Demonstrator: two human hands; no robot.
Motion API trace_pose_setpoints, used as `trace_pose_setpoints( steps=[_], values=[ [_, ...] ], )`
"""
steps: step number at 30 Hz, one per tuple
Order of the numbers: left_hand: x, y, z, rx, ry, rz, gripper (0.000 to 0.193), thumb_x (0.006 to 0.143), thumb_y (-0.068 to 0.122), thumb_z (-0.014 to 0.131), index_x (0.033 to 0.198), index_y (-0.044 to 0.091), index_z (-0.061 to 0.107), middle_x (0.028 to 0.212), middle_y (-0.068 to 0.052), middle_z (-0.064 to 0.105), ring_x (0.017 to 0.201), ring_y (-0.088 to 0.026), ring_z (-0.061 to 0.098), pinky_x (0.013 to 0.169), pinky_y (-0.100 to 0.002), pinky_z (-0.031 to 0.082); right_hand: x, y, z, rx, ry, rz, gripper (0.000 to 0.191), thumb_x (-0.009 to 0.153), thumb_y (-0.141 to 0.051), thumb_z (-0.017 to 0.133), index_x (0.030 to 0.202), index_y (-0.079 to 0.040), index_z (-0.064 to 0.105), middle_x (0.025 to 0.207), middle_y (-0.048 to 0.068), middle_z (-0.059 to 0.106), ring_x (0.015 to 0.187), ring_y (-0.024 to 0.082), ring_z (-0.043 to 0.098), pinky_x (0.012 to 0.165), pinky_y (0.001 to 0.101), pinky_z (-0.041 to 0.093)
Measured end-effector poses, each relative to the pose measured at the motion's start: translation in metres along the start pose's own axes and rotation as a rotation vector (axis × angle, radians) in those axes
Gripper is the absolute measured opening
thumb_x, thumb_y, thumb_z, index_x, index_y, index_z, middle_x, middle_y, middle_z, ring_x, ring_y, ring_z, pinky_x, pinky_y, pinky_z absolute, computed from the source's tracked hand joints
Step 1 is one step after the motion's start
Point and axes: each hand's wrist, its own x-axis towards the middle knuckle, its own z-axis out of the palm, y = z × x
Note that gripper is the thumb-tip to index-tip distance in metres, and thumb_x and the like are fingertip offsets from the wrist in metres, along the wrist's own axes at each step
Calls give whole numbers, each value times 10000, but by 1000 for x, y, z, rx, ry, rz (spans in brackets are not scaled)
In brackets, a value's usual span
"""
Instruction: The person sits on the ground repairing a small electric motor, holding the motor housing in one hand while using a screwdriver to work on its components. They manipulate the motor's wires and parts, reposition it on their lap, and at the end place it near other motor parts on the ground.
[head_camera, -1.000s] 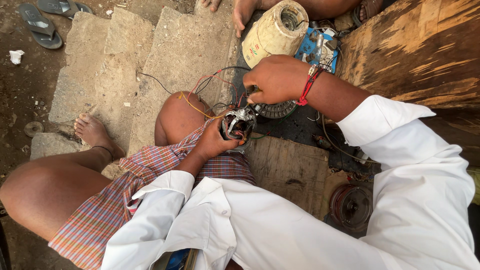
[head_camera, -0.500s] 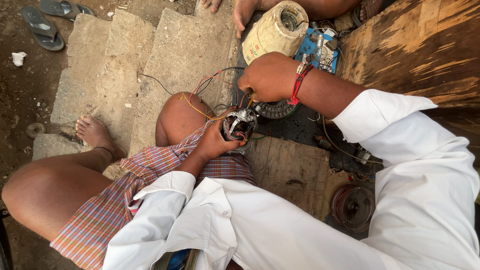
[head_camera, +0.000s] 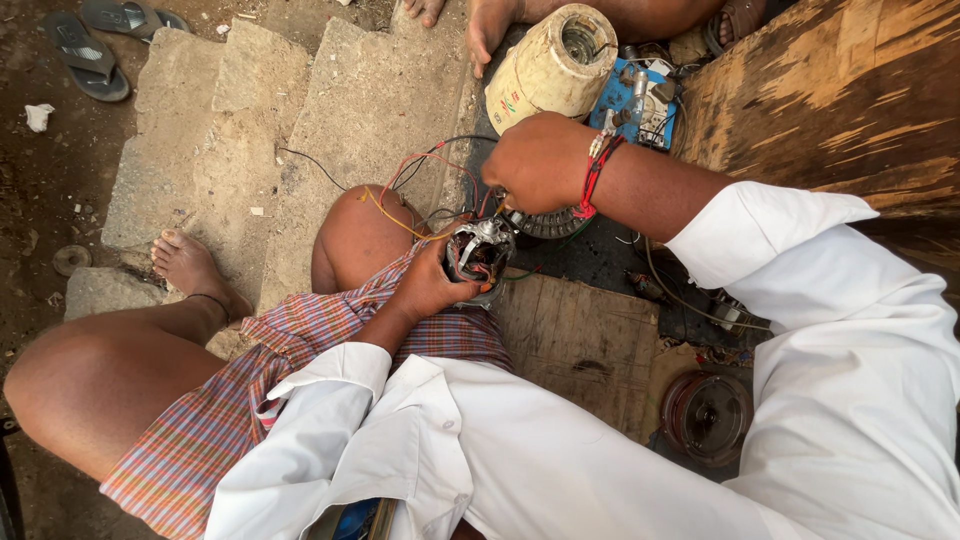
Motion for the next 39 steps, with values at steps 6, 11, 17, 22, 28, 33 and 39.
trace_pose_setpoints(
  steps=[6,11,17,22,28,33,39],
  values=[
    [0,1,1,-141,-9,26,951,657,113,909,1490,16,461,1274,-90,689,1153,-153,657,1016,-314,526,-5,-3,13,-88,220,-125,220,793,-131,673,996,-178,745,868,62,725,838,314,719,652,475,551],
    [0,2,0,-159,-12,23,882,666,97,905,1449,11,508,1245,-80,706,1137,-144,659,1013,-309,533,-19,-17,17,-296,358,-271,84,824,-213,654,881,-174,700,802,0,666,814,227,692,631,375,541],
    [1,-2,0,-150,4,33,862,669,99,905,1433,13,516,1239,-71,700,1135,-141,656,1011,-310,533,-32,-11,11,-341,440,-300,64,828,-205,655,881,-170,666,837,-12,649,837,201,683,670,363,529],
    [1,-11,1,-245,21,38,857,700,109,913,1446,-2,505,1288,-77,676,1177,-151,635,1038,-318,520,-45,16,22,167,517,-127,233,858,-208,731,1048,-85,677,931,78,674,865,283,677,720,425,535],
    [4,-16,0,-296,60,-14,770,710,139,932,1359,2,540,1200,-70,693,1089,-148,659,985,-320,546,-53,15,102,854,698,10,219,1023,-209,693,1168,-54,638,994,44,655,875,169,639,755,323,520],
    [5,-17,-1,-381,58,-77,673,726,131,923,1291,10,579,1133,-67,704,1018,-148,673,941,-325,565,-36,-18,183,1587,815,309,245,970,-192,716,1155,-77,605,909,-28,612,708,55,540,572,226,458],
    [6,-19,-6,-555,152,-77,622,761,94,883,1286,27,555,1143,-64,698,1041,-167,673,947,-337,562,3,-64,237,1866,1036,506,201,935,-178,726,1091,-78,648,825,5,666,519,24,461,447,192,356]
  ],
)
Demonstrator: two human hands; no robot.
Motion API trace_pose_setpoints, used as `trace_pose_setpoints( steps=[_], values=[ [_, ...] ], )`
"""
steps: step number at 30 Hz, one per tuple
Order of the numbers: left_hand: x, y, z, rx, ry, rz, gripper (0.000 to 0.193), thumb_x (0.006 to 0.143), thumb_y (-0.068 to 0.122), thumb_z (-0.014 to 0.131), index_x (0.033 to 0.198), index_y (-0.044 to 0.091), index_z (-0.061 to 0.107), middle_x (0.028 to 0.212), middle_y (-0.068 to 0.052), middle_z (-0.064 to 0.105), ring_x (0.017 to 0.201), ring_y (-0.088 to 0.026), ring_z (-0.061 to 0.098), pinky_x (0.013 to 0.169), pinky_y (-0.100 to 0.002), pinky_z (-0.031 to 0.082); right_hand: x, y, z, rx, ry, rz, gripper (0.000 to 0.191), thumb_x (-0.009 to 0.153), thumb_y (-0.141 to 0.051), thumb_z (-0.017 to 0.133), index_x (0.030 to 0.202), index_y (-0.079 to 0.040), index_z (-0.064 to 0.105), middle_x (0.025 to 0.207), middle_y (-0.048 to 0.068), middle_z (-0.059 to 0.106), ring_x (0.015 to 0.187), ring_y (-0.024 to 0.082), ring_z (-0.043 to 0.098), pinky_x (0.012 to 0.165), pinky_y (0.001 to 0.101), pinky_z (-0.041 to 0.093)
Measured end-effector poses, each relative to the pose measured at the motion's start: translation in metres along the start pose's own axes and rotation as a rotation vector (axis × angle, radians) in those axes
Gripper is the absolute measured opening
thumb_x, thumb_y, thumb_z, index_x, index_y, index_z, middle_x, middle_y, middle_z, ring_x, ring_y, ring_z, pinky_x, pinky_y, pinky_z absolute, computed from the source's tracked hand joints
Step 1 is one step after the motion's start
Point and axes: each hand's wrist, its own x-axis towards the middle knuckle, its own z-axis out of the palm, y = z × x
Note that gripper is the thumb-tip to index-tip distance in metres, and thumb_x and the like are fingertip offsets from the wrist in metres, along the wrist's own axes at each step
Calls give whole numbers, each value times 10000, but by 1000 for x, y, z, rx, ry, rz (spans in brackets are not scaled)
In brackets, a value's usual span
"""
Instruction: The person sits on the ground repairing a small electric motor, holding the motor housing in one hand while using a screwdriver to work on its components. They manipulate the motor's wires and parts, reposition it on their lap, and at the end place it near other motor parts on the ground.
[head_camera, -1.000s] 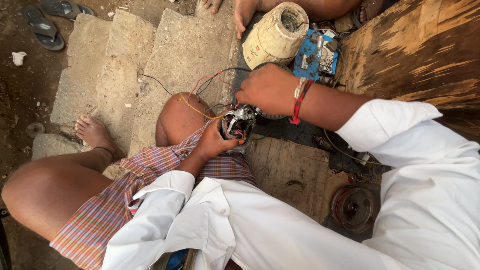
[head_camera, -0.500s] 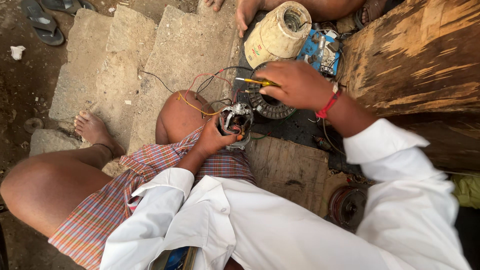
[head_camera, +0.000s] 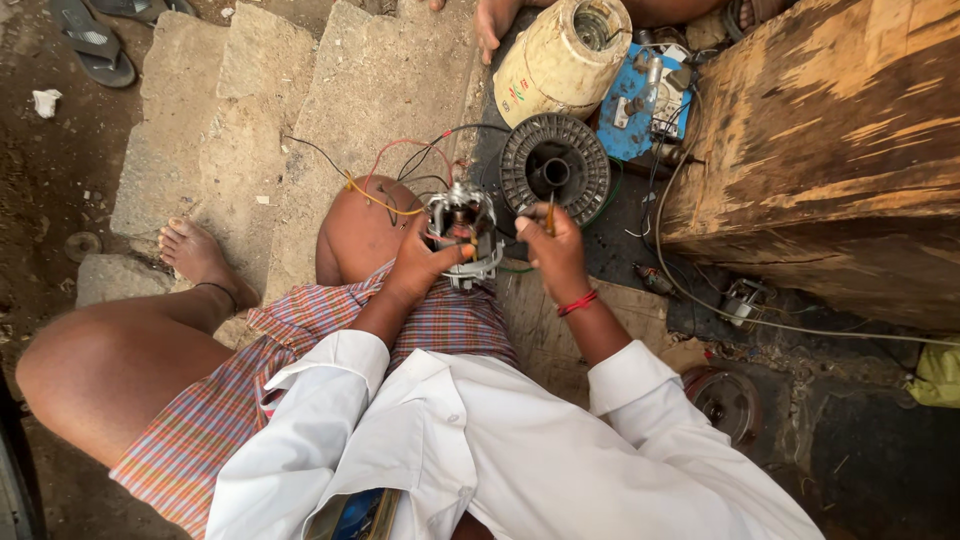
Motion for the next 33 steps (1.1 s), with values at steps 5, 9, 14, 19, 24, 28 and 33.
trace_pose_setpoints(
  steps=[5,9,14,19,24,28,33],
  values=[
    [4,1,-5,-316,97,-75,535,819,73,838,1269,31,553,1133,-90,680,1030,-214,675,911,-381,585,-20,30,14,-5,46,93,246,985,-214,721,1146,-39,660,846,-9,645,544,24,486,472,210,396],
    [8,4,-8,-483,157,-82,487,859,99,803,1277,31,564,1159,-91,665,1042,-213,672,904,-392,593,-42,43,28,-81,41,241,292,962,-254,695,1166,-45,678,808,-26,680,523,19,487,450,206,385],
    [7,9,-4,-469,171,-74,483,860,92,798,1280,29,568,1167,-87,667,1053,-206,673,921,-384,586,-52,42,46,-35,-97,252,258,979,-237,685,1157,-51,685,798,-63,656,551,5,454,470,205,366],
    [4,11,-1,-412,84,-15,504,860,64,817,1299,2,579,1163,-88,682,1047,-201,672,931,-375,576,-47,42,52,-114,-120,285,189,982,-223,726,1004,-36,704,695,-40,558,523,33,433,459,222,354],
    [2,10,0,-400,89,-7,514,846,71,819,1294,17,574,1156,-82,692,1042,-194,677,929,-363,575,-42,43,49,-115,-140,296,159,942,-188,759,922,-59,669,734,-44,596,573,42,489,514,223,424],
    [1,8,-1,-400,97,-25,509,846,75,817,1289,21,572,1154,-82,687,1037,-194,678,921,-363,578,-42,43,51,-145,-142,233,131,934,-174,749,919,-61,684,766,-33,643,600,49,541,544,229,459],
    [0,7,0,-396,120,0,492,863,75,811,1285,19,564,1151,-93,682,1034,-200,678,918,-368,581,-46,46,57,-324,-37,123,149,902,-145,764,855,-44,664,732,12,670,567,63,571,517,243,458]
  ],
)
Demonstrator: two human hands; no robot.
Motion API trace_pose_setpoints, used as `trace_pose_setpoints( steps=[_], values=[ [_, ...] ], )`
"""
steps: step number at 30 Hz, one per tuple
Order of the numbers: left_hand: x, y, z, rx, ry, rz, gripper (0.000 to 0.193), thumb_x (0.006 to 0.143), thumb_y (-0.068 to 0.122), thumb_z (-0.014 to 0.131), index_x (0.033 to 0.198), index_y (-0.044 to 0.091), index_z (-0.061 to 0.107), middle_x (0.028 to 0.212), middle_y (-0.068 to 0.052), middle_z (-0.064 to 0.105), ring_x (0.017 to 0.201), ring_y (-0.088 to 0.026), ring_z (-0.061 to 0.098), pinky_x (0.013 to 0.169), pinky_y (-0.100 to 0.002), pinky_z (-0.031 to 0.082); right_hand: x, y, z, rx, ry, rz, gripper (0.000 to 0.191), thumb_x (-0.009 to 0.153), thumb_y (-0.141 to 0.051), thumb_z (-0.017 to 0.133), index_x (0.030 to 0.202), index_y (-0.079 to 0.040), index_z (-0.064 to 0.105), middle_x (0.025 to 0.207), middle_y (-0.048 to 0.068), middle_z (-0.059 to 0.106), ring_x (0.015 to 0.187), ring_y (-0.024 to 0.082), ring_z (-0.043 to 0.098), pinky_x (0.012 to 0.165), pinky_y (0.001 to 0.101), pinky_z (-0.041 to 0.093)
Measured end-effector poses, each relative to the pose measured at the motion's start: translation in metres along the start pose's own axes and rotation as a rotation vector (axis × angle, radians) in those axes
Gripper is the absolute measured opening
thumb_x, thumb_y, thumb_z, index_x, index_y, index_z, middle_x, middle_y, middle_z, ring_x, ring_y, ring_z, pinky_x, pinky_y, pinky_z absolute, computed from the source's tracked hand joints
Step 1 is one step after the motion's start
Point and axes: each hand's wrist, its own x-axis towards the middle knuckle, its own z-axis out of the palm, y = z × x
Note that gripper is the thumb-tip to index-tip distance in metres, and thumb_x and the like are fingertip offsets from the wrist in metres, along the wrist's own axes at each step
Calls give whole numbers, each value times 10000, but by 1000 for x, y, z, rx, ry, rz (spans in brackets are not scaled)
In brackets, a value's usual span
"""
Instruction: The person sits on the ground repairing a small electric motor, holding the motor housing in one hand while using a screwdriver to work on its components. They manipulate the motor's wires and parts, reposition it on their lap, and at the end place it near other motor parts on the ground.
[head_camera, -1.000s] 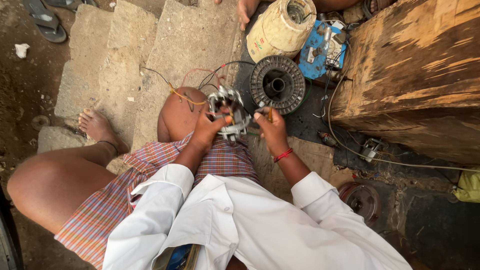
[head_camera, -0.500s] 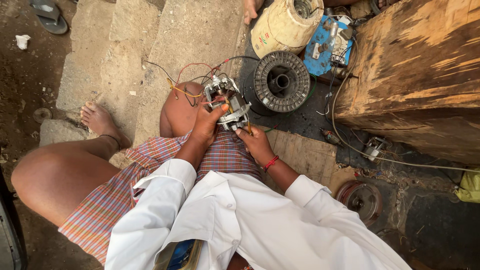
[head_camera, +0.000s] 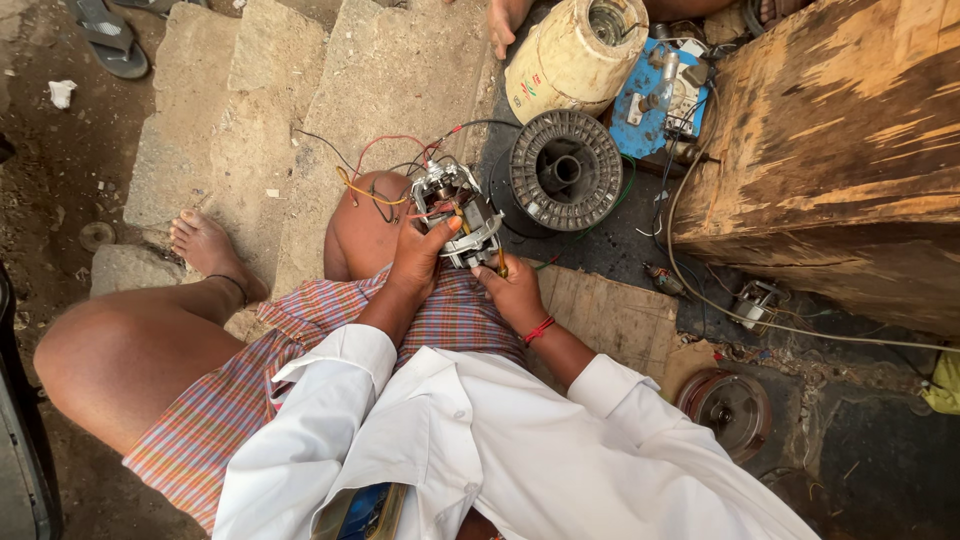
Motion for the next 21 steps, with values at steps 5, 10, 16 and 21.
trace_pose_setpoints(
  steps=[5,10,16,21],
  values=[
    [0,0,4,4,55,13,498,855,61,804,1284,36,551,1153,-81,676,1046,-198,669,923,-366,575,-5,2,10,-241,191,-288,208,889,-112,788,820,-14,618,715,97,624,609,181,571,563,353,446],
    [1,-3,8,41,84,35,513,848,54,813,1282,49,539,1155,-80,668,1049,-202,659,928,-374,564,-10,0,16,-401,310,-440,216,873,-98,776,821,-16,583,776,131,610,667,285,604,601,408,465],
    [3,-2,8,-9,110,61,490,857,93,805,1280,61,559,1171,-69,667,1062,-192,657,935,-372,569,-11,-3,12,-337,309,-493,187,906,-113,759,849,-20,607,776,102,605,675,222,581,597,365,461],
    [2,0,6,-64,109,16,463,870,102,804,1270,52,574,1158,-83,672,1052,-207,667,912,-381,580,-10,-1,13,-102,216,-365,185,967,-155,726,880,-20,635,726,-5,604,661,68,532,577,270,448]
  ],
)
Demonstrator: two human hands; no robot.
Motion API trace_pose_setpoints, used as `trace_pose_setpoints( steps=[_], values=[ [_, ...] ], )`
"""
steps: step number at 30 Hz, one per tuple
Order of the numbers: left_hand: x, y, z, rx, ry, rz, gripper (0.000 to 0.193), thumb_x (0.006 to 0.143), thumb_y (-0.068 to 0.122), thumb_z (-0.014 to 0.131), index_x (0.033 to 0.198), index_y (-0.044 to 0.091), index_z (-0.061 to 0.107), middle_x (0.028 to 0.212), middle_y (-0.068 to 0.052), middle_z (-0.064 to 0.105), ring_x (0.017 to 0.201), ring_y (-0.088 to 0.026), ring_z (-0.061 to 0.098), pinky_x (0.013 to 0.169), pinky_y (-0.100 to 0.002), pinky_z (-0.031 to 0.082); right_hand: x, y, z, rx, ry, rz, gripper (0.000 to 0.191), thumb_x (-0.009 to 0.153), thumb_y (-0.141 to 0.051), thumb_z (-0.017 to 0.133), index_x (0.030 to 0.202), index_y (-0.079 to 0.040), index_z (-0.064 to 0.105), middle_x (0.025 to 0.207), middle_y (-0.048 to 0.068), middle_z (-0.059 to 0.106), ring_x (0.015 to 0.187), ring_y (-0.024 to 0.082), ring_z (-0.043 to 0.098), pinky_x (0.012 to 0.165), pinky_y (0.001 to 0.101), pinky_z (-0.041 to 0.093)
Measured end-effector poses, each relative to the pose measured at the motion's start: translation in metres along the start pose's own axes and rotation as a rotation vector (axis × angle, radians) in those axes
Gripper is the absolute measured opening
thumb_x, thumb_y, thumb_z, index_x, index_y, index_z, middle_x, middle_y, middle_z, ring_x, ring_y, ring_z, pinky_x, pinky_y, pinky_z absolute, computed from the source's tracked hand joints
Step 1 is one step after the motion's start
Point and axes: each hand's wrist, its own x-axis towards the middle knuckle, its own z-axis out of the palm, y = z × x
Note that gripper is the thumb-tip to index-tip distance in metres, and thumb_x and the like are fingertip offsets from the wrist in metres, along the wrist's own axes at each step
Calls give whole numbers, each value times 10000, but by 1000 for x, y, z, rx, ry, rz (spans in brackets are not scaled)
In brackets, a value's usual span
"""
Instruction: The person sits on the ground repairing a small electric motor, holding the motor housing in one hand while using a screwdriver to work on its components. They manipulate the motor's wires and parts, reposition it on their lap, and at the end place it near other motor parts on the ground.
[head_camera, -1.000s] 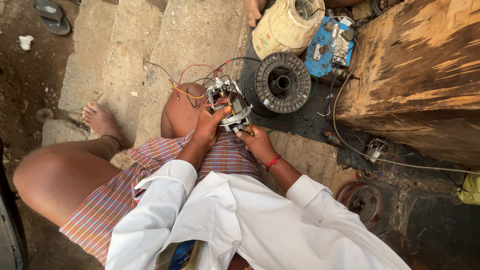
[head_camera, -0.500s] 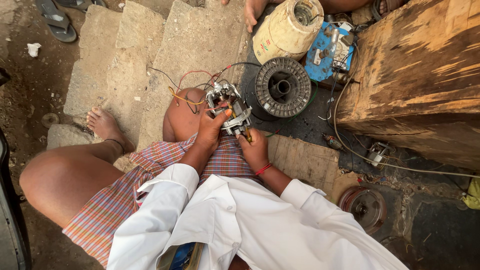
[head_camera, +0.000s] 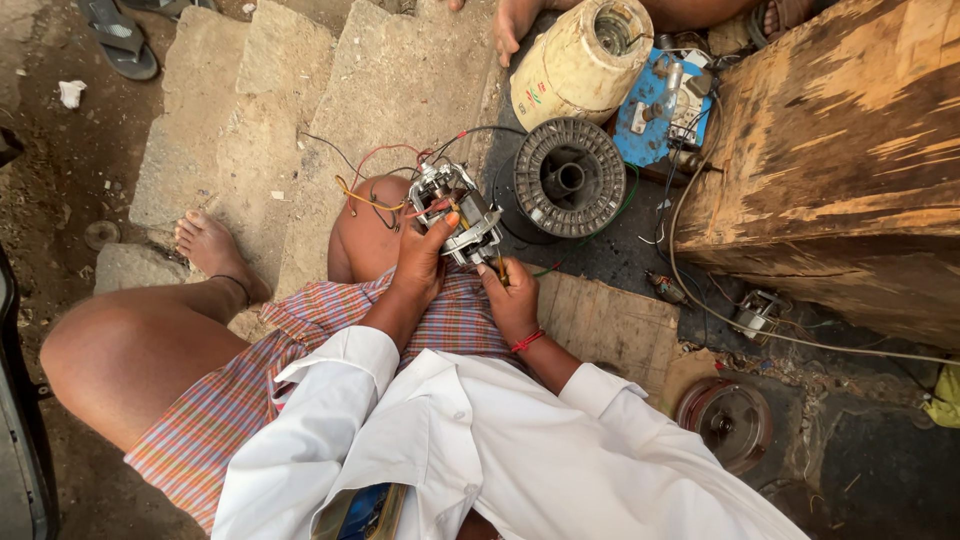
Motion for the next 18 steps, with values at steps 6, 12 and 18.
trace_pose_setpoints(
  steps=[6,12,18],
  values=[
    [0,2,-2,-27,0,-20,459,876,108,795,1274,41,576,1159,-94,674,1054,-214,676,902,-385,594,1,5,-2,188,-101,161,226,1006,-232,688,885,-49,629,699,-49,568,584,23,485,516,223,410],
    [0,4,-5,-57,-31,-27,476,877,109,789,1286,25,561,1163,-101,671,1046,-215,678,893,-387,600,11,8,-4,571,-196,459,201,992,-244,701,980,-52,645,801,1,640,608,52,525,526,226,407],
    [1,4,-11,-50,-111,-79,499,872,118,789,1298,4,556,1158,-113,676,1027,-227,685,876,-393,601,21,11,-28,615,-465,608,179,973,-249,653,1001,-73,644,855,59,713,521,70,503,432,226,353]
  ],
)
